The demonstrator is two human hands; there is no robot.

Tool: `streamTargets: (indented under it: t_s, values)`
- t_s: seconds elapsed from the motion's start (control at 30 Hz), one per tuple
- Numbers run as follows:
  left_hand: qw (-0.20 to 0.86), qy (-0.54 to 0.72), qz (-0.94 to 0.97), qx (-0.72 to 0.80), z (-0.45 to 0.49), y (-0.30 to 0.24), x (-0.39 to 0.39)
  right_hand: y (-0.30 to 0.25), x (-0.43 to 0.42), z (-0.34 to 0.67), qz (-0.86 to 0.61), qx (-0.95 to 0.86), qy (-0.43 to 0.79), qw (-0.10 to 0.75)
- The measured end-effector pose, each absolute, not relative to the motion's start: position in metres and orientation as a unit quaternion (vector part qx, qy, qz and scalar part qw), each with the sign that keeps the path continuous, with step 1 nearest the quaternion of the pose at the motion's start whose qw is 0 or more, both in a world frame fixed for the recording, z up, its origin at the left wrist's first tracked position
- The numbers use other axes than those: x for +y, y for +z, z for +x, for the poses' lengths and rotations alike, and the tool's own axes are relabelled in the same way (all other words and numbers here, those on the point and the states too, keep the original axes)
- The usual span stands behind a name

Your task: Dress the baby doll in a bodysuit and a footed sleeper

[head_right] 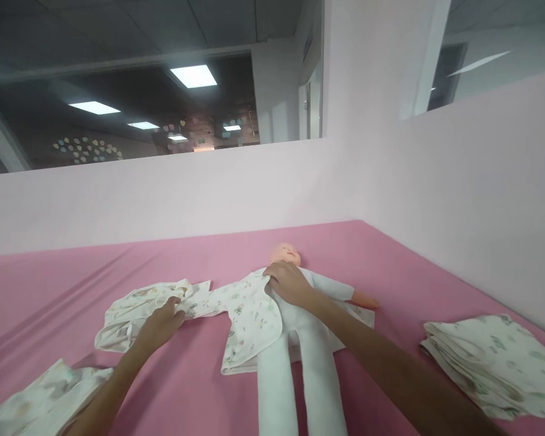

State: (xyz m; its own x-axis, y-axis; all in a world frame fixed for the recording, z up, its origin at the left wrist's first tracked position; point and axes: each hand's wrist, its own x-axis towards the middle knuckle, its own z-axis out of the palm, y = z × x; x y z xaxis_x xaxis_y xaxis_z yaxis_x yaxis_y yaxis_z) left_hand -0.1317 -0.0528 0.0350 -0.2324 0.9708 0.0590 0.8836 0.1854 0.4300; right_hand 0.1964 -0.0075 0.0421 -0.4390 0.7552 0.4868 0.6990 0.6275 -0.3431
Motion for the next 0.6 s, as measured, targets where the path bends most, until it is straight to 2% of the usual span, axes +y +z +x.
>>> streamTargets:
  t_s: [0.1, 0.17, 0.27, 0.4, 0.5, 0.6]
  values:
    - [0.348, 0.315, 0.539, 0.699, -0.129, 0.039, -0.048, 0.043, -0.009, 0.198, -0.425, -0.847, 0.049, 0.316]
    - [0.473, 0.353, 0.486, 0.644, -0.126, 0.042, -0.044, 0.043, -0.009, 0.199, -0.425, -0.846, 0.049, 0.319]
    - [0.538, 0.426, 0.397, 0.610, -0.123, 0.039, -0.034, 0.043, -0.013, 0.200, -0.423, -0.845, 0.052, 0.323]
    - [0.417, 0.511, 0.379, 0.649, -0.125, 0.027, -0.024, 0.043, -0.038, 0.199, -0.423, -0.840, 0.062, 0.334]
    - [0.276, 0.450, 0.464, 0.712, -0.132, 0.021, -0.028, 0.035, -0.068, 0.210, -0.436, -0.822, 0.037, 0.364]
    - [0.073, 0.369, 0.555, 0.742, -0.136, 0.025, -0.037, 0.015, -0.095, 0.247, -0.486, -0.782, 0.015, 0.389]
